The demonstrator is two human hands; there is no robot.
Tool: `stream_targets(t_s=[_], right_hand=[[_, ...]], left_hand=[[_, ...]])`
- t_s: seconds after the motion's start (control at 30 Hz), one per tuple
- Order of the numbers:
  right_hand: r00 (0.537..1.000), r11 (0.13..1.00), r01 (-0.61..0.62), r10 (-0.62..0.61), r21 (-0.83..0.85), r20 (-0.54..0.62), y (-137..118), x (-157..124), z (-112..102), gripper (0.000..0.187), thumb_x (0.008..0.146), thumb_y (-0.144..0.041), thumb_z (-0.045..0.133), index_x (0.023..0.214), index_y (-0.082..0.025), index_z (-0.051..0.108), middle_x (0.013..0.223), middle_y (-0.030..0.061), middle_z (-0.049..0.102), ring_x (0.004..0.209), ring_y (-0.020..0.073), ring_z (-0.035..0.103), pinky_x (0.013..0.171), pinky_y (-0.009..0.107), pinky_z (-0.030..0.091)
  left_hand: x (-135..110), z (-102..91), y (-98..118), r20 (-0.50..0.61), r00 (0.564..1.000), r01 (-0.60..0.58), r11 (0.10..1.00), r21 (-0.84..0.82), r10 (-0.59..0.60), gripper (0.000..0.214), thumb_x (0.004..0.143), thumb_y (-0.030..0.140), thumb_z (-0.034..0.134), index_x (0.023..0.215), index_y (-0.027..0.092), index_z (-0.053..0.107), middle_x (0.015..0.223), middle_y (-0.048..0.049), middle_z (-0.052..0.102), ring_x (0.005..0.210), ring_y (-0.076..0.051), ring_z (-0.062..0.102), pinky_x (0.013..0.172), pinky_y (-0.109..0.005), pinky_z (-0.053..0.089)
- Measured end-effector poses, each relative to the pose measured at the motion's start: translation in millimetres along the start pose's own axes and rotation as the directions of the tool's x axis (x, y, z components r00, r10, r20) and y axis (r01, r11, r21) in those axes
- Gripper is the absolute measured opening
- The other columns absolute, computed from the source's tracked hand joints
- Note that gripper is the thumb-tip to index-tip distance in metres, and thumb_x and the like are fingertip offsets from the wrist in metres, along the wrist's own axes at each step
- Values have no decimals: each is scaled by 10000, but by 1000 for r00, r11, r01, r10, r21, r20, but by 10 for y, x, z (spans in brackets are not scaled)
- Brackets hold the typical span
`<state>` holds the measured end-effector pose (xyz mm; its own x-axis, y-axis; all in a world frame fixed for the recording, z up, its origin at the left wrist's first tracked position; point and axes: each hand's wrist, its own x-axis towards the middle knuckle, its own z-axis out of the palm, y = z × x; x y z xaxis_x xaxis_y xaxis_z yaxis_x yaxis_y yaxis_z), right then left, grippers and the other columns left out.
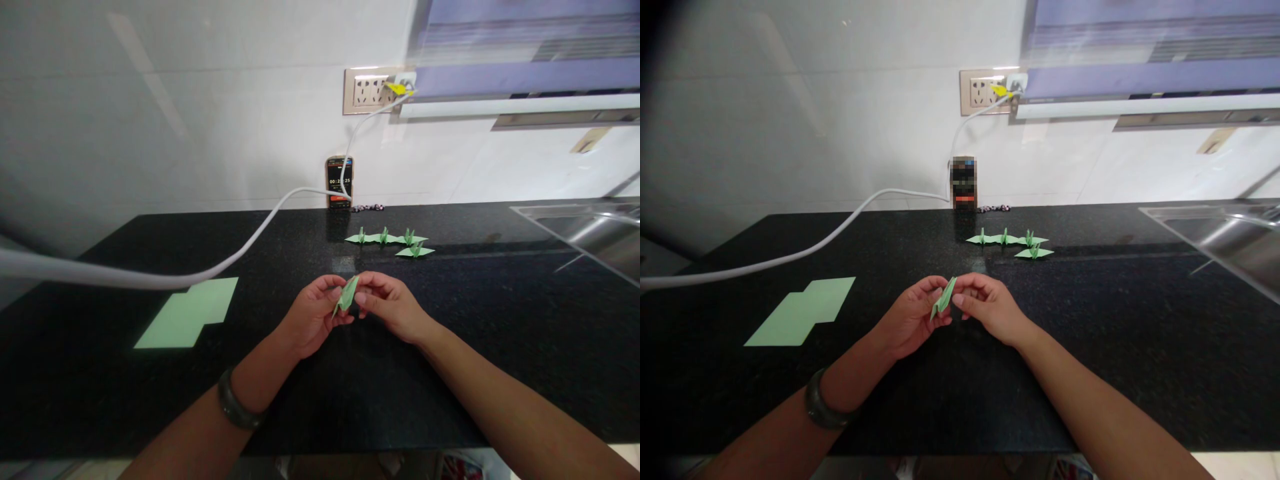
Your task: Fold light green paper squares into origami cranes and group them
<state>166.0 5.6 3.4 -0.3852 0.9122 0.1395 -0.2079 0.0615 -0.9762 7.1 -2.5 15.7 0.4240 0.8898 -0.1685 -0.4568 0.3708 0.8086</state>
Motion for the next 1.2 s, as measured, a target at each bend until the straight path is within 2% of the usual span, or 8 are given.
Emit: stream_targets(t_s=[0.1, 0.23, 0.37, 0.53, 0.67, 0.8, 1.0, 1.2], right_hand=[[996, 1000, -29, 28, 7, 86, -21, -15, 27, 218, 690, -251, 637, 884, -174, 572, 800, 17, 587, 679, 107, 568, 532, 206, 454], [995, 997, -39, 33, 66, 93, -7, -34, 66, 269, 682, -230, 648, 933, -186, 561, 778, 2, 565, 636, 98, 578, 562, 227, 482], [998, 999, 20, -23, 45, 54, 11, -32, 84, 192, 664, -250, 661, 832, -180, 602, 823, 1, 500, 595, 86, 566, 548, 232, 493], [998, 998, 57, -57, -34, 1, -16, -15, 60, 133, 686, -285, 637, 734, -167, 601, 772, 2, 495, 570, 70, 505, 483, 196, 451], [999, 994, 16, -19, -107, -26, -39, -1, 18, 151, 721, -311, 595, 759, -165, 587, 672, -5, 532, 540, 77, 475, 479, 202, 423], [999, 971, 15, -23, -240, -33, -62, -1, -8, 159, 742, -321, 563, 743, -163, 583, 646, -4, 522, 528, 81, 460, 479, 211, 417], [988, 872, 119, -150, -474, -28, -90, -25, 1, 132, 760, -287, 545, 725, -178, 611, 704, 12, 515, 585, 97, 486, 507, 219, 430], [993, 949, 83, -103, -304, -50, -51, -35, 50, 130, 745, -295, 567, 815, -186, 576, 711, 9, 531, 599, 105, 513, 522, 232, 447]], left_hand=[[-15, 25, -13, 69, 997, 39, 998, -43, -36, 248, 729, 248, 580, 932, 215, 441, 715, 9, 573, 563, -89, 569, 549, -230, 486], [-35, 49, -33, 132, 988, 89, 991, -99, -76, 263, 720, 185, 582, 932, 217, 430, 727, 22, 543, 540, -58, 532, 577, -238, 490], [-40, 68, -58, 118, 989, 101, 991, -87, -91, 239, 698, 214, 607, 875, 201, 446, 698, 31, 531, 529, -54, 514, 606, -273, 493], [-8, 53, -101, -8, 1000, -19, 990, 141, 20, 224, 656, 271, 648, 771, 171, 484, 648, 28, 539, 580, -85, 537, 630, -261, 465], [10, 18, -79, -97, 984, -109, 941, 320, 148, 240, 719, 378, 555, 724, 139, 570, 652, -7, 563, 616, -110, 541, 658, -272, 455], [-4, -8, -37, -95, 982, -108, 896, 432, 164, 274, 693, 404, 570, 689, 132, 602, 598, -4, 571, 561, -108, 524, 578, -245, 428], [-13, -24, -33, -63, 979, -124, 812, 571, 193, 190, 651, 326, 626, 667, 137, 636, 592, -8, 600, 530, -101, 504, 518, -217, 376], [-21, -11, -22, -55, 962, -176, 763, 621, 267, 181, 686, 310, 592, 642, 139, 632, 562, 0, 586, 515, -98, 491, 504, -211, 367]])
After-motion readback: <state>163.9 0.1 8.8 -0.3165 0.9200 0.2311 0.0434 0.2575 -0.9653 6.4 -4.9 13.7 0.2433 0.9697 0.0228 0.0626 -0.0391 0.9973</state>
